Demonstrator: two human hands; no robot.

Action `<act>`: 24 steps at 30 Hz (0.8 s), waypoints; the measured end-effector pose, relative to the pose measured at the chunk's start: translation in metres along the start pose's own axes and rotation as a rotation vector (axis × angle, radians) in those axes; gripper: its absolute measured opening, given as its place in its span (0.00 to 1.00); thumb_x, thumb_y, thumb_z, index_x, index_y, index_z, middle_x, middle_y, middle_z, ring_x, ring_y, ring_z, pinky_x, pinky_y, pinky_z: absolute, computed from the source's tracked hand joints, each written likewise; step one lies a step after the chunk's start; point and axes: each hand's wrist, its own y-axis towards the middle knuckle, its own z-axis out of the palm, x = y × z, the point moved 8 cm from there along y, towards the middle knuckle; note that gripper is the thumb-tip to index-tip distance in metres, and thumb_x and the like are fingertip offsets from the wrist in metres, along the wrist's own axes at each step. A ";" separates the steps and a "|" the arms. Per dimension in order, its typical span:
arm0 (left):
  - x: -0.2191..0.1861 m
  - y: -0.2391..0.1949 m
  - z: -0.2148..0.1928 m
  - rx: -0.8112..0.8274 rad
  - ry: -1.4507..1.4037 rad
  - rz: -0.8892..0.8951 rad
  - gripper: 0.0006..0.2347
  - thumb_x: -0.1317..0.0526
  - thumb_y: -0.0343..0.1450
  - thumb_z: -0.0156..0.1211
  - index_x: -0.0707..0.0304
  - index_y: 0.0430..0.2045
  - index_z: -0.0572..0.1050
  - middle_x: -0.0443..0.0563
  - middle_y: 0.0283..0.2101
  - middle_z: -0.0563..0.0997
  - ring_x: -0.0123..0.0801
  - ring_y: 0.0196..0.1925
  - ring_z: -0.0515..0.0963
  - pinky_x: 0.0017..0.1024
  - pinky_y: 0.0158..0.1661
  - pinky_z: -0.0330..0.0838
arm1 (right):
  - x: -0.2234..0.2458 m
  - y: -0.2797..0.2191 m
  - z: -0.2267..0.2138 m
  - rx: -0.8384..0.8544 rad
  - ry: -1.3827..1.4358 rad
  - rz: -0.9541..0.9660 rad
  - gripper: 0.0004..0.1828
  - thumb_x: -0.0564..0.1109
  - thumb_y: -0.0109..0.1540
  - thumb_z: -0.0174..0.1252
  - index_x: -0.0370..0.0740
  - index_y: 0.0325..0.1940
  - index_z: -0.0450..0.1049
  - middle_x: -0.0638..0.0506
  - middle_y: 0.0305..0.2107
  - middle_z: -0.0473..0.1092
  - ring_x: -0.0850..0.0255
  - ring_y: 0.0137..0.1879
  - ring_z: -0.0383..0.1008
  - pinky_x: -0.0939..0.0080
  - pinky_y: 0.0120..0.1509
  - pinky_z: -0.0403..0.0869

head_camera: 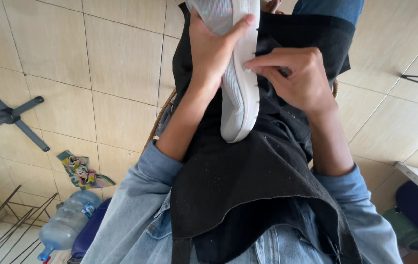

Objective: The person cleans a white sneaker by hand using a small cloth and a liquid from a bottle. They wipe the sole and upper parts of the shoe, periodically re-wetting the cloth and continuing to scrub different areas.

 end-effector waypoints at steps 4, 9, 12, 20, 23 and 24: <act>0.034 0.015 -0.010 -0.086 -0.044 -0.110 0.32 0.55 0.56 0.86 0.67 0.52 0.77 0.59 0.49 0.90 0.45 0.52 0.91 0.37 0.54 0.85 | 0.002 -0.016 0.016 0.164 0.294 0.017 0.09 0.24 0.70 0.66 0.28 0.52 0.85 0.36 0.41 0.85 0.54 0.42 0.90 0.65 0.45 0.88; 0.035 0.014 -0.007 -0.056 -0.022 -0.075 0.31 0.53 0.59 0.84 0.67 0.54 0.76 0.58 0.52 0.88 0.47 0.57 0.90 0.39 0.57 0.84 | 0.019 -0.046 0.025 0.216 0.242 -0.051 0.14 0.28 0.66 0.70 0.43 0.50 0.88 0.50 0.37 0.86 0.68 0.31 0.84 0.72 0.32 0.76; 0.036 0.016 -0.008 -0.063 -0.014 -0.127 0.32 0.52 0.57 0.84 0.67 0.53 0.77 0.57 0.51 0.88 0.45 0.56 0.90 0.37 0.56 0.84 | 0.010 -0.044 0.014 0.039 0.134 -0.007 0.14 0.21 0.70 0.67 0.34 0.51 0.87 0.43 0.34 0.84 0.64 0.28 0.79 0.67 0.29 0.74; -0.001 0.003 -0.021 0.337 0.729 0.184 0.31 0.37 0.73 0.71 0.63 0.44 0.60 0.45 0.31 0.73 0.27 0.24 0.76 0.29 0.20 0.70 | 0.019 -0.069 0.039 0.149 0.178 -0.117 0.14 0.33 0.70 0.70 0.51 0.53 0.88 0.57 0.27 0.81 0.70 0.22 0.61 0.65 0.31 0.59; -0.037 -0.025 -0.032 0.230 1.052 0.632 0.43 0.22 0.73 0.58 0.63 0.65 0.64 0.57 0.63 0.71 0.48 0.62 0.75 0.49 0.60 0.75 | 0.018 -0.062 0.048 0.161 0.370 -0.037 0.07 0.35 0.71 0.66 0.41 0.52 0.86 0.49 0.38 0.86 0.64 0.38 0.88 0.71 0.40 0.80; -0.031 -0.027 -0.046 0.233 1.056 0.636 0.43 0.22 0.73 0.58 0.63 0.65 0.64 0.57 0.63 0.71 0.48 0.62 0.75 0.49 0.60 0.75 | 0.018 -0.063 0.051 0.155 0.372 -0.039 0.07 0.35 0.71 0.66 0.41 0.52 0.86 0.49 0.38 0.86 0.64 0.38 0.88 0.71 0.40 0.80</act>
